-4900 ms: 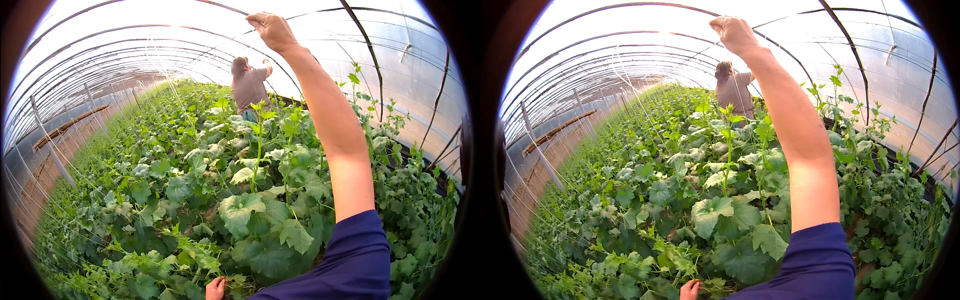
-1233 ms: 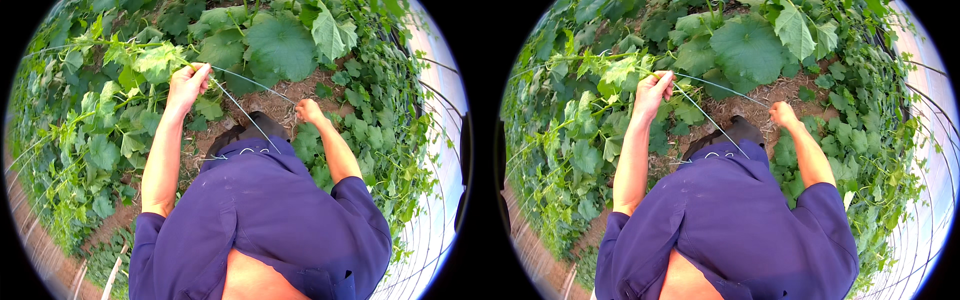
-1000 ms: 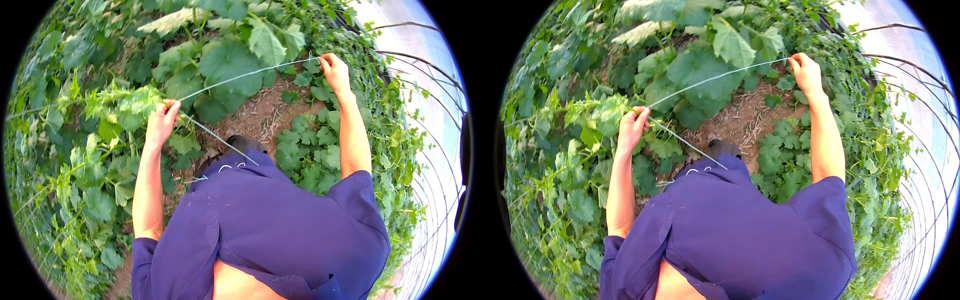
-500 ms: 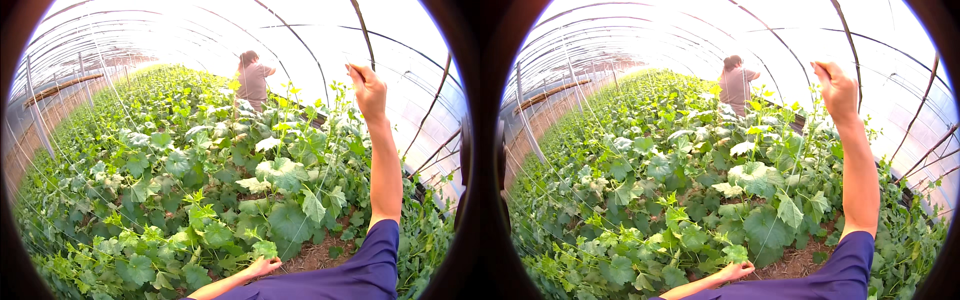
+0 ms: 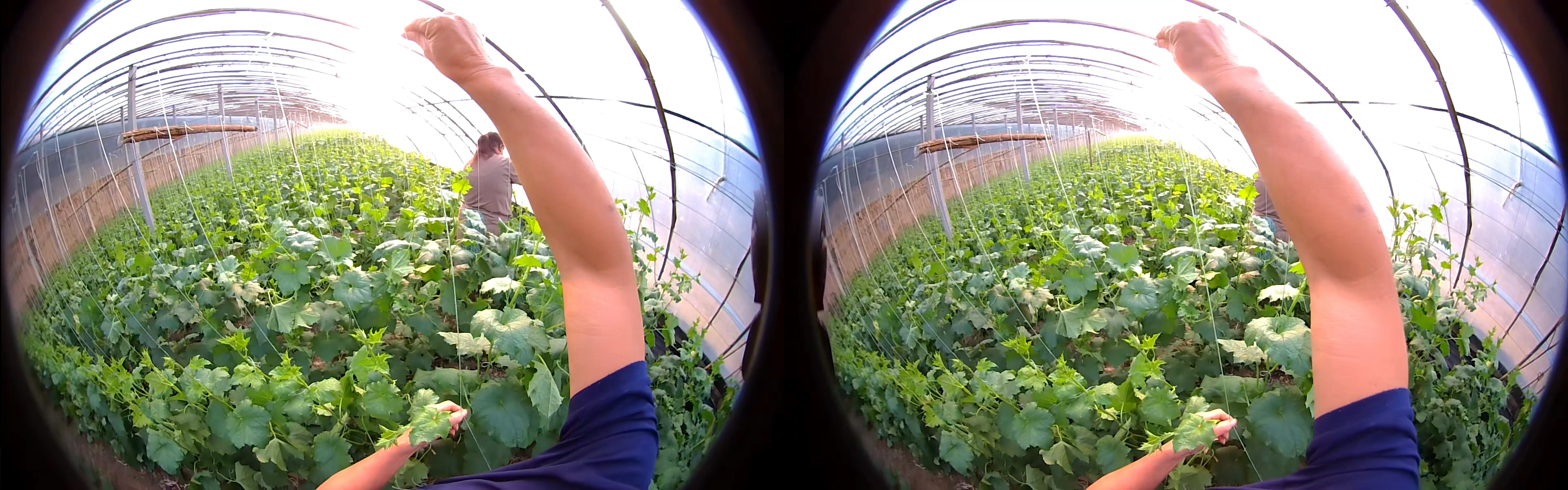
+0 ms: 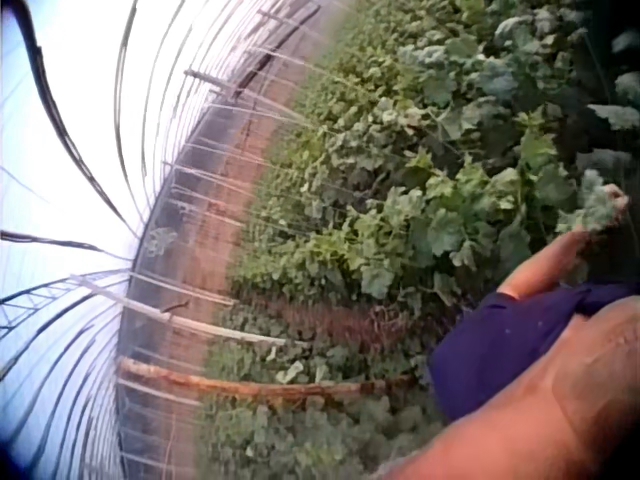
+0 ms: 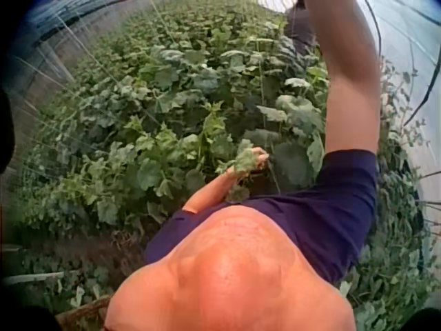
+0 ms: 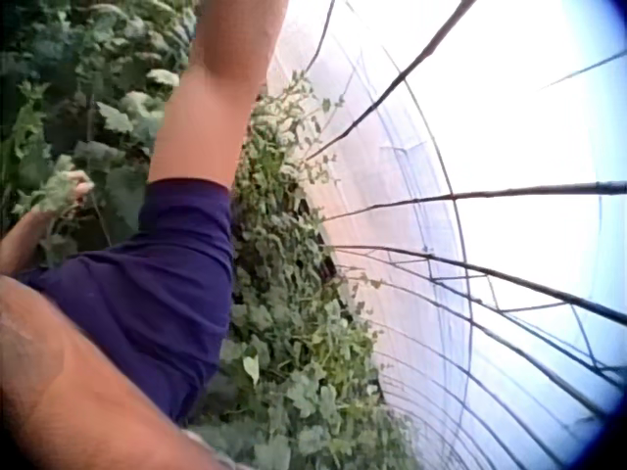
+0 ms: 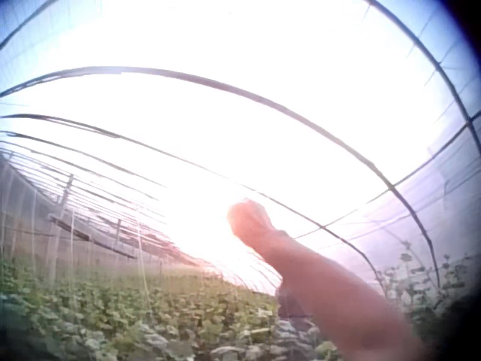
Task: The person prunes cucumber vines by hand, removing small side shoots and leaves from the main stems. They repeatedly reach into the foliage, pinch off growth, and occasionally tie vines to overhead strings for support.
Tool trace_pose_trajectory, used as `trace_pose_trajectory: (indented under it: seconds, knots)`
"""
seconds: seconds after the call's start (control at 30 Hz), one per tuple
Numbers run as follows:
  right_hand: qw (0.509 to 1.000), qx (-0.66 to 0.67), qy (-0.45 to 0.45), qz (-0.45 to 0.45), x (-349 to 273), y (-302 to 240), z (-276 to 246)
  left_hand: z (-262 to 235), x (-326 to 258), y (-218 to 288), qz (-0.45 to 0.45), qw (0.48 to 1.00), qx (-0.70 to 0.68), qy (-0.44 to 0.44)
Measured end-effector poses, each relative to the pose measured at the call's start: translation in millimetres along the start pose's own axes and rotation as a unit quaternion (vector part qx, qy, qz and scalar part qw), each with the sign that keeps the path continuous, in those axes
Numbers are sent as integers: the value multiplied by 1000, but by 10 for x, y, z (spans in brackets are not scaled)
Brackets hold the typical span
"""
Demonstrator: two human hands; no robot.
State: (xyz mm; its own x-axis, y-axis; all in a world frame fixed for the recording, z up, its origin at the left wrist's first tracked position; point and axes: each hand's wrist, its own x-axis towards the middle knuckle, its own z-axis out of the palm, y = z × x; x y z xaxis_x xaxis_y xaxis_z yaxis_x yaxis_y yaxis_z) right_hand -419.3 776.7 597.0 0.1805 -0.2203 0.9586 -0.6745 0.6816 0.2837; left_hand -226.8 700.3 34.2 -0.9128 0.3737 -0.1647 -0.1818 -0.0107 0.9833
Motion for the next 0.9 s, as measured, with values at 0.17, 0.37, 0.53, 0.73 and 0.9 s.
trace_pose_trajectory:
  seconds: [0.17, 0.37, 0.53, 0.73, 0.9]
  knots:
    - [956, 223, -132, 140, -46, -226, -139, 0, -188, -24, -2, 999, -11, 42]
    - [990, -15, -141, 26, -80, -263, -194, -79, -214, -169, 15, 997, 49, 59]
    - [953, -244, -155, -87, -177, -467, -312, -132, -202, -238, 74, 995, 16, 59]
    - [957, -242, -122, -108, -222, -336, -207, -93, -151, -227, 100, 993, 0, 56]
    - [935, -290, -168, -112, -229, -380, -248, -97, -183, -246, 122, 991, 0, 52]
